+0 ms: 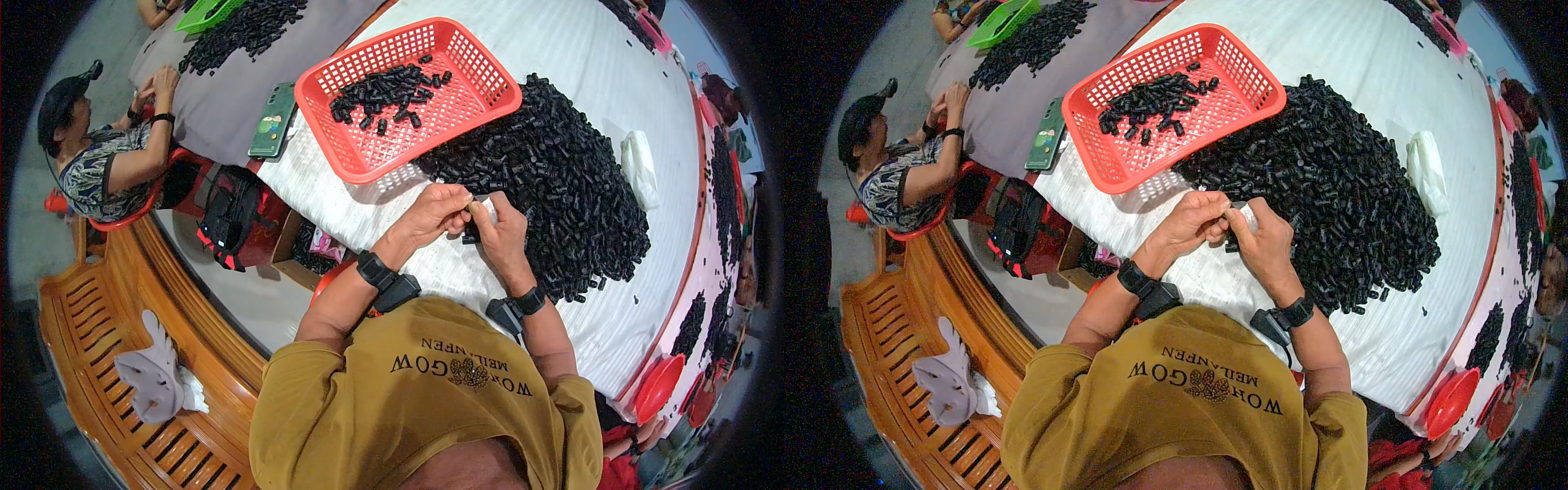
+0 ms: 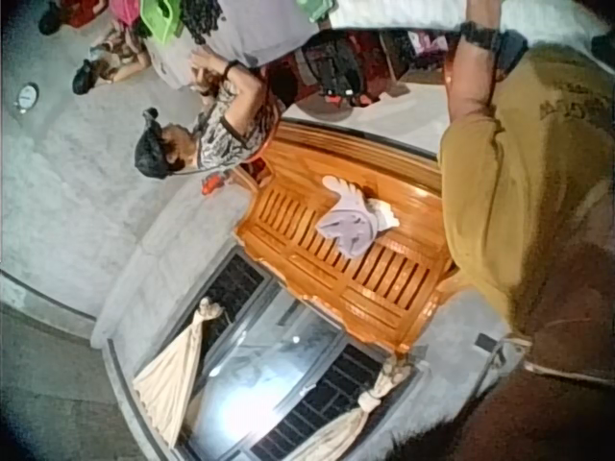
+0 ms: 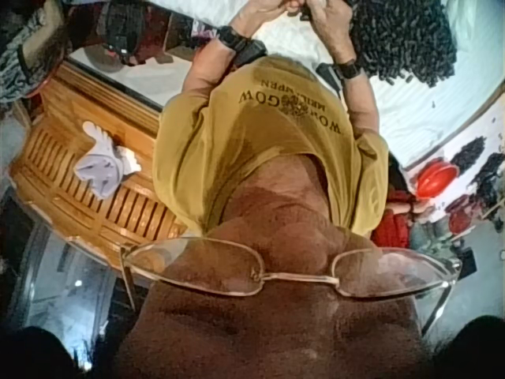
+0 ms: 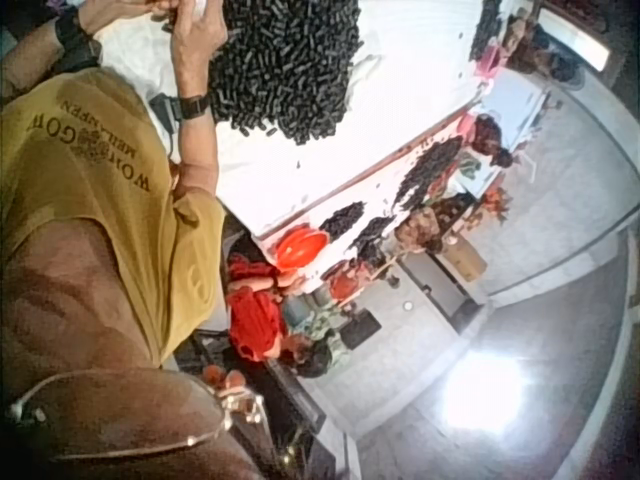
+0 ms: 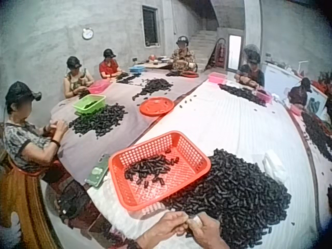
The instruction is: Assembling small black plastic components at a workstation.
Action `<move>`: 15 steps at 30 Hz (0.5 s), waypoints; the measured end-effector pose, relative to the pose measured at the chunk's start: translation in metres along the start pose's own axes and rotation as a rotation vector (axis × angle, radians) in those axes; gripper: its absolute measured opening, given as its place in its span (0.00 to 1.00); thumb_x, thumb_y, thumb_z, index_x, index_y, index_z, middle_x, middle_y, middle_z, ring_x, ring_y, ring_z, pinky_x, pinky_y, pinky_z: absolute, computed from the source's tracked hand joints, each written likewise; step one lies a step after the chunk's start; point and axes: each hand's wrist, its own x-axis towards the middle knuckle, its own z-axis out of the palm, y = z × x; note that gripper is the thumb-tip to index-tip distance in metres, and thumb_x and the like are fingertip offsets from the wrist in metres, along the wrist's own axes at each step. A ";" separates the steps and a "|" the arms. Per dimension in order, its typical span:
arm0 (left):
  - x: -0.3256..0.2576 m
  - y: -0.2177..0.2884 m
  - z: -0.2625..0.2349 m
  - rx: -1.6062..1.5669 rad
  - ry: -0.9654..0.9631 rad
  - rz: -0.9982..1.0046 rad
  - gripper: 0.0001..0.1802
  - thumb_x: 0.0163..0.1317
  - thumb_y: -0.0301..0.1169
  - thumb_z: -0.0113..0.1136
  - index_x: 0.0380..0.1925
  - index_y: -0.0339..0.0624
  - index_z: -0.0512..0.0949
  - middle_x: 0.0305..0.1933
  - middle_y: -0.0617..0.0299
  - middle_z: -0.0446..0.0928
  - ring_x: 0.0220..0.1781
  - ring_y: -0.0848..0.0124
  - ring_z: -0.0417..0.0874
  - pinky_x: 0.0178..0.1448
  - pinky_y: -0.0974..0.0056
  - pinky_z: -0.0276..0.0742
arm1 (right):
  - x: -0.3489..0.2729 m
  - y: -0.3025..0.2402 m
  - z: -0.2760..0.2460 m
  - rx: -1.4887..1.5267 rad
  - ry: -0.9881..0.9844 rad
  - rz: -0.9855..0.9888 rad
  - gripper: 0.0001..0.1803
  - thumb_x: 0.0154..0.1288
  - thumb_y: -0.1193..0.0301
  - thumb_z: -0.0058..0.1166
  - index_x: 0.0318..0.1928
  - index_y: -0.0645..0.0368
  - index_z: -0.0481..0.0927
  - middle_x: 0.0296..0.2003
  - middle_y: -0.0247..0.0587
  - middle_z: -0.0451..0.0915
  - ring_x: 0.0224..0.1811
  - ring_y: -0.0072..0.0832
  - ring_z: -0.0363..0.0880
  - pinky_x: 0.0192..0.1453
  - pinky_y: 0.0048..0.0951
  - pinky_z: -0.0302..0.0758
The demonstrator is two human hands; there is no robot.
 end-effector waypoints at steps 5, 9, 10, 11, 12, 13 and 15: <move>0.000 0.002 0.003 0.010 0.032 -0.012 0.10 0.64 0.31 0.54 0.29 0.36 0.74 0.23 0.62 0.75 0.17 0.79 0.71 0.20 0.75 0.68 | -0.001 0.006 0.002 -0.047 0.011 0.091 0.13 0.63 0.65 0.54 0.29 0.62 0.71 0.20 0.46 0.75 0.20 0.34 0.76 0.24 0.31 0.69; 0.000 0.001 0.000 -0.008 0.006 -0.021 0.11 0.66 0.34 0.52 0.31 0.36 0.74 0.24 0.64 0.74 0.17 0.82 0.68 0.21 0.76 0.63 | 0.002 -0.002 0.002 0.058 0.094 0.105 0.13 0.64 0.66 0.53 0.29 0.62 0.72 0.19 0.46 0.74 0.20 0.33 0.76 0.24 0.31 0.69; 0.000 0.001 -0.001 -0.023 -0.009 -0.020 0.11 0.66 0.34 0.52 0.31 0.36 0.74 0.25 0.64 0.74 0.17 0.82 0.67 0.21 0.76 0.63 | 0.002 -0.002 0.001 0.049 0.069 0.075 0.12 0.64 0.67 0.52 0.29 0.62 0.72 0.19 0.46 0.74 0.20 0.33 0.75 0.24 0.31 0.68; 0.000 0.002 0.000 -0.023 -0.009 -0.019 0.11 0.66 0.34 0.52 0.31 0.36 0.74 0.25 0.64 0.74 0.17 0.82 0.67 0.21 0.76 0.63 | 0.001 -0.001 -0.001 0.040 0.044 0.044 0.11 0.65 0.67 0.51 0.29 0.62 0.72 0.19 0.46 0.73 0.19 0.32 0.74 0.24 0.31 0.68; -0.001 0.002 0.001 -0.019 0.002 -0.021 0.12 0.66 0.34 0.52 0.31 0.35 0.75 0.24 0.64 0.73 0.17 0.82 0.67 0.21 0.76 0.62 | 0.001 0.003 -0.001 0.040 0.045 0.044 0.11 0.65 0.67 0.51 0.29 0.62 0.72 0.19 0.46 0.73 0.19 0.32 0.74 0.24 0.31 0.68; -0.001 0.003 0.001 -0.015 0.012 -0.023 0.12 0.66 0.34 0.51 0.32 0.35 0.75 0.24 0.64 0.73 0.17 0.82 0.67 0.21 0.76 0.62 | -0.001 0.010 0.000 0.042 0.021 0.054 0.10 0.65 0.68 0.50 0.29 0.62 0.72 0.19 0.46 0.73 0.19 0.32 0.73 0.23 0.31 0.67; -0.001 0.003 0.002 -0.016 0.010 -0.019 0.12 0.66 0.34 0.51 0.31 0.35 0.75 0.23 0.64 0.73 0.17 0.82 0.67 0.21 0.76 0.62 | 0.000 0.009 0.001 0.045 -0.003 0.063 0.10 0.65 0.69 0.49 0.29 0.62 0.72 0.19 0.45 0.72 0.18 0.32 0.72 0.23 0.31 0.67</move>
